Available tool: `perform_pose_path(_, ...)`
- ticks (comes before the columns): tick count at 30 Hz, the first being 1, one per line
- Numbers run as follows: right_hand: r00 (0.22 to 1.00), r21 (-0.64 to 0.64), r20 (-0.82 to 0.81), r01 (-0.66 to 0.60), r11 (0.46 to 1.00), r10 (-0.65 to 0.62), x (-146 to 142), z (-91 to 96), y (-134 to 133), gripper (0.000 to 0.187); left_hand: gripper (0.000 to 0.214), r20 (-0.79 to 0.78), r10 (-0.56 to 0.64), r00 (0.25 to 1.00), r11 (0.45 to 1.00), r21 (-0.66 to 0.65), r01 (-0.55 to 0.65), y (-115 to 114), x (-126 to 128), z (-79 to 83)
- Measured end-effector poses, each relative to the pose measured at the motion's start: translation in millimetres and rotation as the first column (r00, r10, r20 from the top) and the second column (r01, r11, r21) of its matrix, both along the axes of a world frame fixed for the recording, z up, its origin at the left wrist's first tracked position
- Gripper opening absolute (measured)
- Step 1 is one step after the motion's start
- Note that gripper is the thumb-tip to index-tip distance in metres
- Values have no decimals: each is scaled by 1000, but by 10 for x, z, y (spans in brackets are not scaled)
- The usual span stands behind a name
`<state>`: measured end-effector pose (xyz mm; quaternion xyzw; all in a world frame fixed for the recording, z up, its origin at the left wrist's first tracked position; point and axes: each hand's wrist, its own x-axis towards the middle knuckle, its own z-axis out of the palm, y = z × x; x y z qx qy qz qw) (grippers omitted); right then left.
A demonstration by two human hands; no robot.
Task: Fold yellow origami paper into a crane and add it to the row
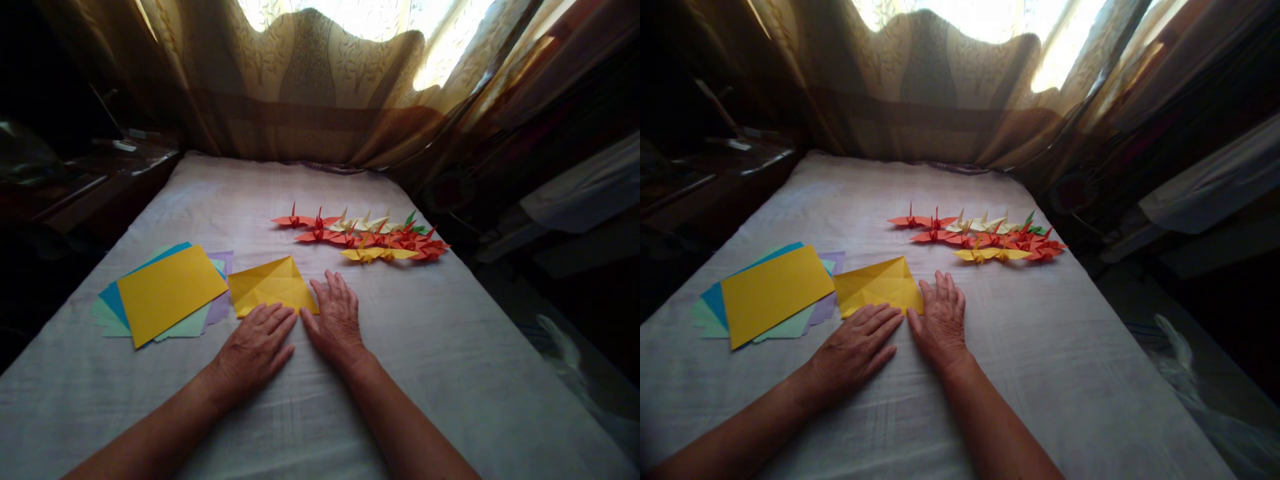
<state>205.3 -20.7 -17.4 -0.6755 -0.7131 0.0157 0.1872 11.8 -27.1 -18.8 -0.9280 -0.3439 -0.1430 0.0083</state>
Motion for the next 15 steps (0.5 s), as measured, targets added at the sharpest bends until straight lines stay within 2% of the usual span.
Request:
perform_pose_path(10, 997, -130, 62, 51, 990, -43, 179, -8, -47, 50, 44, 15, -27, 1000, 1000, -8, 27, 12, -6, 30)
perform_pose_path(15, 997, -181, 78, 30, 983, -16, 206, -45, -32, 48, 52, -12, -20, 1000, 995, -98, 19, 49, 31, 118)
